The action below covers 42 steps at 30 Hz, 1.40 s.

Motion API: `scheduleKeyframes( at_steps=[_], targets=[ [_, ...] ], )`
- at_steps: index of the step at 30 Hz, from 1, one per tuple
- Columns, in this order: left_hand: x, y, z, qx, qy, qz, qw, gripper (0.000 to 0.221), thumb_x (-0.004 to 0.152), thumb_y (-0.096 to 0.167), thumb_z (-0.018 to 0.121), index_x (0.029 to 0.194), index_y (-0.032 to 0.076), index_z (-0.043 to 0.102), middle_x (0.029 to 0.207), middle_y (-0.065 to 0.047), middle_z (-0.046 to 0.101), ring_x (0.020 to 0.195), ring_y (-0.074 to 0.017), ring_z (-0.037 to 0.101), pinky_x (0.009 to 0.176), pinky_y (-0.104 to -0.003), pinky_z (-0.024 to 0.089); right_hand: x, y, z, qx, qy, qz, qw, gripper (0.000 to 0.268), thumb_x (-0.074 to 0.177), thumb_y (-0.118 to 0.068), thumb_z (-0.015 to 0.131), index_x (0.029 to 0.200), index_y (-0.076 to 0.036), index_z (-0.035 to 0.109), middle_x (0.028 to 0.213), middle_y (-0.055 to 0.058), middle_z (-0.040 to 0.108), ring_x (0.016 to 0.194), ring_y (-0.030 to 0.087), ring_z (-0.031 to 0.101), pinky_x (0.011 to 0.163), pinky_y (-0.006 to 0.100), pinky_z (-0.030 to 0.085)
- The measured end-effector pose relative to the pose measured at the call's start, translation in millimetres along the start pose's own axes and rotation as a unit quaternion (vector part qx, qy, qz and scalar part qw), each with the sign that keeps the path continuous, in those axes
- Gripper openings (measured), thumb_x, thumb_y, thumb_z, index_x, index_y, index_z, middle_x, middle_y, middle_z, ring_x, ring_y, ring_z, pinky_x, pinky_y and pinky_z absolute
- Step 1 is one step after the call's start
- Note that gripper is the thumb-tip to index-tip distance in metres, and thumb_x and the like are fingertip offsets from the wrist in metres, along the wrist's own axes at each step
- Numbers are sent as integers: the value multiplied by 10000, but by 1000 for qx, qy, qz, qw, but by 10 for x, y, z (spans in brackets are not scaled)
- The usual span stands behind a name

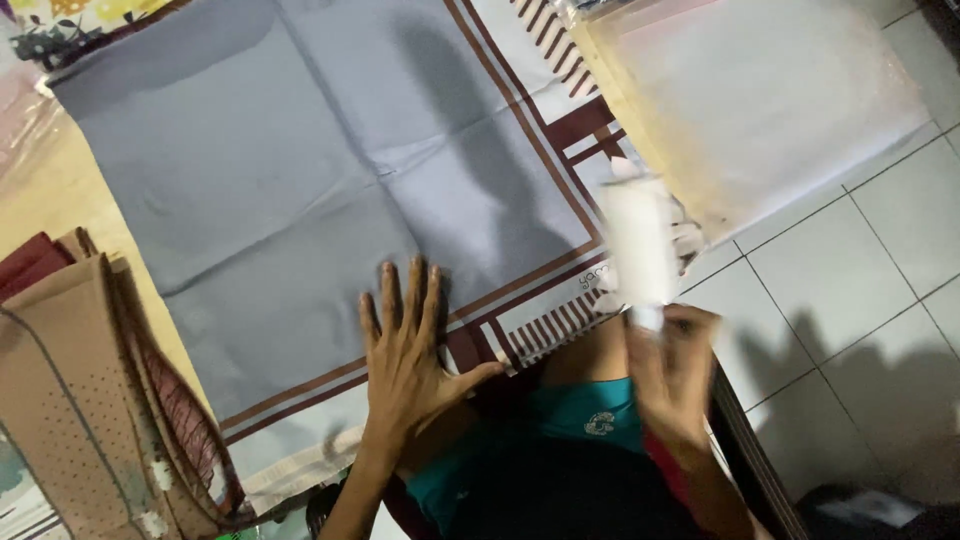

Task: Using a lint roller to remove debris from folded fabric pieces on a work table.

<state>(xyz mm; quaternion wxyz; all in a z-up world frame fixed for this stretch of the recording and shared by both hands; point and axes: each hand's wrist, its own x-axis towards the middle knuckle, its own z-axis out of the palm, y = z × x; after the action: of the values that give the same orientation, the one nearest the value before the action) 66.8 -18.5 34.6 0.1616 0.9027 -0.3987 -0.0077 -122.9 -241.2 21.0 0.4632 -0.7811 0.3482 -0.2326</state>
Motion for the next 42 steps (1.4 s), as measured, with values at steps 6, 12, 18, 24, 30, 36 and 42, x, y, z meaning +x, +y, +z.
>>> scheduleKeyframes(
  at_steps=[6,12,18,24,30,36,42],
  targets=[
    [105,-132,-249,-99,-2,-51,994,1008,893,633,661,1643,94,258,1641,-186,352,1486,-486,300,1143,-692,267,344,-541,959,-171,-41,-193,965,296,1010,-344,615,1271,-211,576,914,-12,734,733,121,703,738,219,537],
    [801,-746,-359,-9,24,0,1000,1120,765,751,736,1602,105,369,1624,-149,401,1517,-428,311,1191,-678,245,535,-646,1353,-122,-152,-208,959,281,1008,-179,607,1276,-116,549,1000,150,710,982,392,668,864,506,452],
    [962,-1162,-15,24,3,28,999,1327,576,962,646,1623,202,351,1672,-50,358,1551,-410,238,1213,-698,183,485,-636,1388,-162,-131,-215,954,230,995,-263,631,1218,-206,648,872,89,738,935,288,642,826,413,428],
    [937,-1103,-97,34,7,14,999,1257,597,932,660,1613,245,383,1661,-9,382,1542,-390,266,1218,-689,194,764,-724,1117,-213,-177,-92,957,247,1016,-205,601,1257,-198,652,1026,187,717,1049,375,625,971,499,424],
    [951,-1136,-80,28,-17,3,999,1309,559,933,680,1626,253,343,1691,14,318,1556,-392,218,1223,-698,181,1144,-374,874,-224,-113,-77,965,256,1007,-183,637,1262,-173,621,1135,255,708,1129,514,618,959,612,410],
    [962,-1120,-97,28,-18,9,999,1320,558,926,703,1623,241,329,1690,-4,308,1544,-416,223,1218,-716,182,1440,-451,638,-229,-55,-84,968,256,1025,-111,632,1267,-63,564,1214,350,673,1181,623,567,1002,687,353],
    [935,-1155,-69,35,-4,25,999,1322,576,970,646,1621,218,343,1684,-18,317,1544,-420,224,1203,-729,194,1655,-149,439,-207,35,-125,970,226,1048,-58,660,1250,-74,559,1085,337,712,1066,505,670,967,614,457]
  ],
)
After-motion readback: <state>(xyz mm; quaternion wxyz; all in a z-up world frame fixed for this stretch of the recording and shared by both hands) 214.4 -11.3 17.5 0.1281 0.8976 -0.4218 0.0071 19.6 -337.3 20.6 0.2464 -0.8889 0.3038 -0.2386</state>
